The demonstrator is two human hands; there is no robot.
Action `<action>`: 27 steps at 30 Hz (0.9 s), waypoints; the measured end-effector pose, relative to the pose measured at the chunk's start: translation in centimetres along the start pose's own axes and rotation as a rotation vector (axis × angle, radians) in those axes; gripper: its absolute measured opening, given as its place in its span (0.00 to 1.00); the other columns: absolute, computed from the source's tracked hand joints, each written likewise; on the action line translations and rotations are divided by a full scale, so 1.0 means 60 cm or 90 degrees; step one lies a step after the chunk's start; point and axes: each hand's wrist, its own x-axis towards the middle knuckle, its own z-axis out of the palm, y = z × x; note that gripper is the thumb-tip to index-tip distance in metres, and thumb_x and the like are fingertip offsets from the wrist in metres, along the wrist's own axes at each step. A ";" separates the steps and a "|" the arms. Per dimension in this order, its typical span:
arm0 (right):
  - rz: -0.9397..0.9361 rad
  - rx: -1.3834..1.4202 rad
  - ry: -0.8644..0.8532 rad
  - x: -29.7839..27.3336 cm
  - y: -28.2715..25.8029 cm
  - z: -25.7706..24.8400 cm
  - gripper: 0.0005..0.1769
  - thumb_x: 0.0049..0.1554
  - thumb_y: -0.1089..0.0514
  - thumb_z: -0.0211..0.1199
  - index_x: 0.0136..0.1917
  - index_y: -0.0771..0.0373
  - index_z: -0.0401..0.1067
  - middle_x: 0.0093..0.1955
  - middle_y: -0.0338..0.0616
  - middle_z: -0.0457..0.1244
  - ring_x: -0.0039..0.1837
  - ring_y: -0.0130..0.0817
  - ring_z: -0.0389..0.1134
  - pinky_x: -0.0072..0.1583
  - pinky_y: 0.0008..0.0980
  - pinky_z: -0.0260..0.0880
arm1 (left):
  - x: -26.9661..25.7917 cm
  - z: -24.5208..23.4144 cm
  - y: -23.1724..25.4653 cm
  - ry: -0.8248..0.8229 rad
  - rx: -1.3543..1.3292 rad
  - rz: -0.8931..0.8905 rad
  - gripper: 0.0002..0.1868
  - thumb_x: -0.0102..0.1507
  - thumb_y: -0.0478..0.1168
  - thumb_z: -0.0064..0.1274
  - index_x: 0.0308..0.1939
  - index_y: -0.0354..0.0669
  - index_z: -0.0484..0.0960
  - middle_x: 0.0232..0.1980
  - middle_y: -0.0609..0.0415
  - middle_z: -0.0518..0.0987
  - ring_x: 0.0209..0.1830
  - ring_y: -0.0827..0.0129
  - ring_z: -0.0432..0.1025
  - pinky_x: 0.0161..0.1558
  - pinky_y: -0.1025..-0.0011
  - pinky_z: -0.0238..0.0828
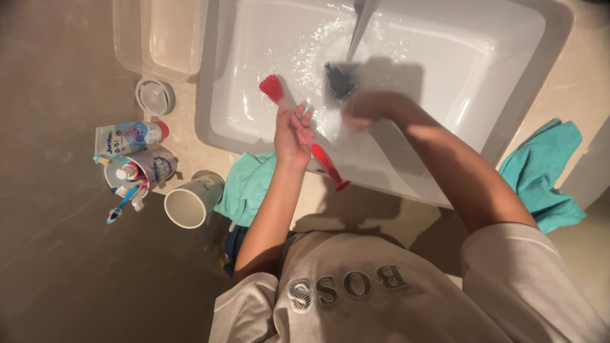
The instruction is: The person scrubs a white bathroom sink with a red brush and rinses it under running water. They then rinse several bottles and cups, wipe the faucet, and place the items back on the countertop.
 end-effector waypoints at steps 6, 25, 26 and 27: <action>-0.205 0.410 0.330 0.017 -0.070 -0.073 0.15 0.62 0.54 0.56 0.53 0.66 0.76 0.48 0.45 0.72 0.50 0.33 0.76 0.57 0.35 0.78 | 0.004 -0.009 -0.006 -0.004 0.003 -0.016 0.21 0.68 0.42 0.47 0.65 0.52 0.66 0.55 0.53 0.76 0.47 0.67 0.74 0.31 0.77 0.66; -0.211 0.385 0.311 -0.030 -0.147 -0.093 0.17 0.67 0.49 0.55 0.51 0.64 0.75 0.48 0.45 0.68 0.54 0.37 0.73 0.59 0.35 0.76 | -0.004 0.002 -0.007 -0.030 0.035 -0.039 0.23 0.68 0.43 0.46 0.68 0.55 0.65 0.57 0.53 0.76 0.48 0.68 0.75 0.30 0.77 0.65; -0.224 0.305 0.287 -0.045 -0.155 -0.092 0.19 0.68 0.48 0.51 0.51 0.64 0.75 0.48 0.44 0.69 0.53 0.35 0.72 0.57 0.33 0.74 | -0.005 0.004 -0.006 -0.031 0.032 -0.039 0.23 0.68 0.43 0.46 0.68 0.55 0.66 0.57 0.54 0.76 0.48 0.68 0.74 0.30 0.77 0.65; -0.236 0.223 0.261 -0.052 -0.157 -0.087 0.22 0.69 0.47 0.47 0.50 0.64 0.75 0.48 0.43 0.69 0.52 0.32 0.71 0.56 0.31 0.72 | -0.006 0.006 -0.006 -0.032 0.030 -0.039 0.23 0.68 0.43 0.46 0.68 0.56 0.65 0.57 0.54 0.76 0.48 0.68 0.74 0.30 0.77 0.65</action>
